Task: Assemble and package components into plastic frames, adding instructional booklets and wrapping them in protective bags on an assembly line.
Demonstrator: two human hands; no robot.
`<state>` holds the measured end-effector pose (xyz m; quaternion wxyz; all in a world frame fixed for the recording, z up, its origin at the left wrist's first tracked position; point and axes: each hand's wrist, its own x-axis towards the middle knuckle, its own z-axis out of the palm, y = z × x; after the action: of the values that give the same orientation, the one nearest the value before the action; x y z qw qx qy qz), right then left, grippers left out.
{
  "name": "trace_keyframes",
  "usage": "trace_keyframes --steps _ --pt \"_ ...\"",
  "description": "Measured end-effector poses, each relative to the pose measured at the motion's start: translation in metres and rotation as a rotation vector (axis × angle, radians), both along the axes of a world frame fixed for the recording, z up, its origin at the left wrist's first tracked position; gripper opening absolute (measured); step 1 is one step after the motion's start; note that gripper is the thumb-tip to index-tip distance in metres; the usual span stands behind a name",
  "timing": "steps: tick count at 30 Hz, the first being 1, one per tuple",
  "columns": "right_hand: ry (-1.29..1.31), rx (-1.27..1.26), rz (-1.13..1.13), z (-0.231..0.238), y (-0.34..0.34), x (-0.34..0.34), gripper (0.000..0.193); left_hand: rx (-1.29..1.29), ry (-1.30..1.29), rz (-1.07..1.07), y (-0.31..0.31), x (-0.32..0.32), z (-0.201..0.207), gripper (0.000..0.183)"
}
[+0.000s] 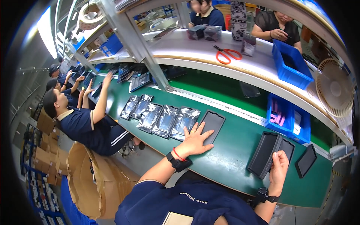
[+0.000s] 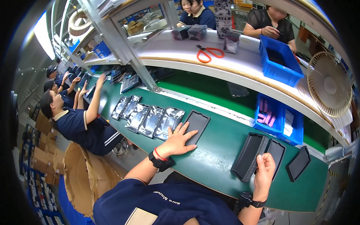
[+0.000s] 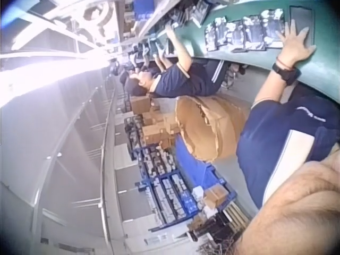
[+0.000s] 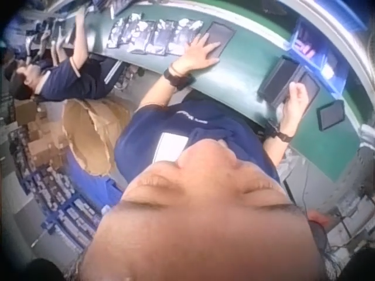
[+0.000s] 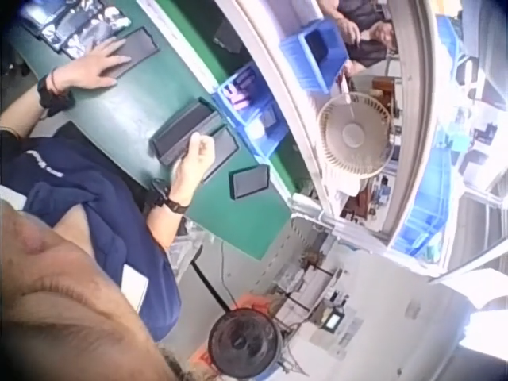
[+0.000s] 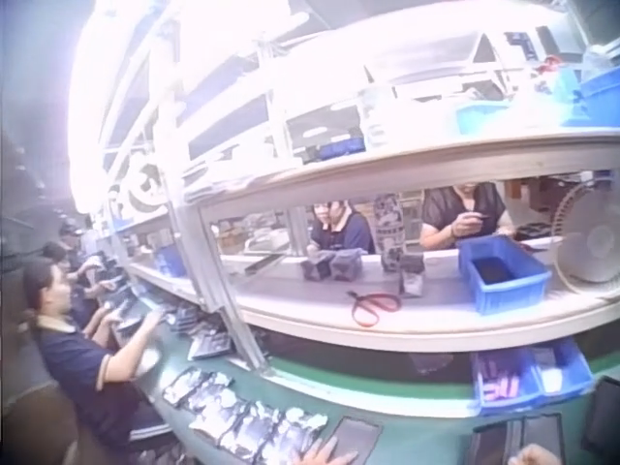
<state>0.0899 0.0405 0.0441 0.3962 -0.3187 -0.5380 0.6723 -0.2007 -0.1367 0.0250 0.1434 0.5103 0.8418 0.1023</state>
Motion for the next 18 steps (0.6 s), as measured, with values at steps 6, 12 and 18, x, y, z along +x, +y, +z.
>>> trace_keyframes --steps 6,12,18 --pt "-0.086 0.053 0.01 0.006 -0.004 -0.002 0.011 0.022 -0.042 -0.096 -0.038 -0.036 0.002 0.062" --pt "-0.044 0.124 -0.027 0.008 -0.021 -0.029 0.011 0.385 -0.002 -0.105 -0.016 -0.016 0.049 0.026" --pt "-0.121 0.329 -0.073 0.008 -0.057 -0.063 0.013 0.589 -0.701 -0.231 0.065 0.098 0.044 0.025"
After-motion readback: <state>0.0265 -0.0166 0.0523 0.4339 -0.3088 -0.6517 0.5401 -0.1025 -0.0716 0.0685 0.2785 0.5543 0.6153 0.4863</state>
